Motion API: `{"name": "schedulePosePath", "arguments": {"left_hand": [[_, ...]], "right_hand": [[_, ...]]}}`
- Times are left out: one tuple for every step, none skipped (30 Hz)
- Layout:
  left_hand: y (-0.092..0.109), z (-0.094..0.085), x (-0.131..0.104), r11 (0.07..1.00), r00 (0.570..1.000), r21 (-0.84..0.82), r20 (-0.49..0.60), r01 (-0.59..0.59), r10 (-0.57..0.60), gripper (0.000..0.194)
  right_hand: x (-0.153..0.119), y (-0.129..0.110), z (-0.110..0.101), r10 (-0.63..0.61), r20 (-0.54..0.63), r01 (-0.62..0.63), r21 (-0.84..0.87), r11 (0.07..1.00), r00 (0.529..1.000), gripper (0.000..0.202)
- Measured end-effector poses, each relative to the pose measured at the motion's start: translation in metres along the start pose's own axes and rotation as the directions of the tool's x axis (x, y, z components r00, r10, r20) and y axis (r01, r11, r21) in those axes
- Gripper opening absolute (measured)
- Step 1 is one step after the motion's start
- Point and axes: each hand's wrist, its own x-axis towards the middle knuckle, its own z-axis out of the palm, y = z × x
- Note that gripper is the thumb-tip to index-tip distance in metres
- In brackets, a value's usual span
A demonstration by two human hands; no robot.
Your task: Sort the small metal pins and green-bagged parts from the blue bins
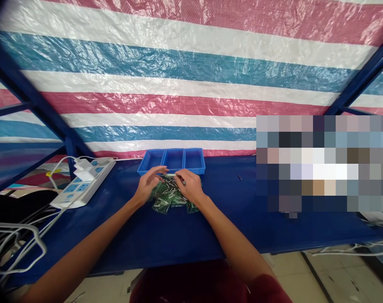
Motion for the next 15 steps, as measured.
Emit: {"name": "schedulePosePath", "arguments": {"left_hand": [[0.0007, -0.0001, -0.0007, 0.997, 1.000, 0.076, 0.013, -0.022, 0.021, 0.041], [0.0014, 0.0000, -0.0013, 0.988, 0.999, 0.149, 0.014, -0.032, 0.031, 0.036], [0.0021, 0.0002, -0.0019, 0.978, 1.000, 0.207, 0.010, -0.031, 0.030, 0.031], [0.0028, 0.0005, -0.0022, 0.971, 1.000, 0.240, 0.001, -0.018, 0.019, 0.029], [0.0032, 0.0008, -0.0024, 0.969, 1.000, 0.247, -0.009, 0.004, -0.001, 0.030], [0.0036, 0.0011, -0.0023, 0.973, 0.999, 0.230, -0.020, 0.032, -0.028, 0.032], [0.0038, 0.0014, -0.0021, 0.979, 0.998, 0.196, -0.028, 0.063, -0.059, 0.034], [0.0039, 0.0016, -0.0016, 0.984, 0.995, 0.149, -0.037, 0.095, -0.090, 0.034], [0.0039, 0.0018, -0.0011, 0.988, 0.991, 0.092, -0.049, 0.125, -0.121, 0.033], [0.0038, 0.0021, -0.0006, 0.988, 0.987, 0.032, -0.058, 0.152, -0.150, 0.032], [0.0037, 0.0024, -0.0001, 0.984, 0.982, -0.024, -0.060, 0.175, -0.177, 0.034], [0.0036, 0.0028, 0.0003, 0.978, 0.978, -0.070, -0.053, 0.196, -0.200, 0.040], [0.0034, 0.0032, 0.0005, 0.972, 0.975, -0.102, -0.037, 0.213, -0.218, 0.046], [0.0033, 0.0035, 0.0004, 0.968, 0.974, -0.116, -0.017, 0.224, -0.228, 0.051], [0.0032, 0.0037, 0.0002, 0.968, 0.974, -0.108, 0.002, 0.227, -0.228, 0.050]], "right_hand": [[-0.0006, -0.0009, 0.0012, 0.010, 0.000, -0.010, 0.000, 1.000, 1.000, 0.021], [-0.0014, -0.0018, 0.0022, 0.012, -0.001, -0.012, 0.003, 1.000, 1.000, 0.021], [-0.0022, -0.0025, 0.0031, 0.009, -0.003, -0.009, 0.007, 1.000, 1.000, 0.021], [-0.0030, -0.0032, 0.0035, 0.006, -0.007, -0.006, 0.009, 1.000, 1.000, 0.022], [-0.0037, -0.0039, 0.0035, 0.002, -0.009, -0.002, 0.011, 1.000, 1.000, 0.024], [-0.0043, -0.0044, 0.0030, -0.006, -0.007, 0.007, 0.011, 1.000, 1.000, 0.028], [-0.0048, -0.0049, 0.0020, -0.019, 0.000, 0.019, 0.010, 1.000, 1.000, 0.033], [-0.0050, -0.0053, 0.0010, -0.035, 0.013, 0.035, 0.005, 0.999, 0.999, 0.038], [-0.0052, -0.0055, -0.0001, -0.055, 0.029, 0.055, -0.004, 0.998, 0.998, 0.042], [-0.0052, -0.0055, -0.0009, -0.074, 0.045, 0.075, -0.014, 0.997, 0.996, 0.044], [-0.0051, -0.0052, -0.0013, -0.087, 0.056, 0.089, -0.027, 0.996, 0.995, 0.044], [-0.0049, -0.0047, -0.0013, -0.095, 0.057, 0.097, -0.039, 0.995, 0.994, 0.042], [-0.0046, -0.0040, -0.0010, -0.100, 0.049, 0.103, -0.048, 0.994, 0.994, 0.038], [-0.0043, -0.0033, -0.0004, -0.107, 0.036, 0.109, -0.053, 0.993, 0.994, 0.034], [-0.0039, -0.0024, 0.0003, -0.112, 0.018, 0.113, -0.054, 0.992, 0.994, 0.029]]}}
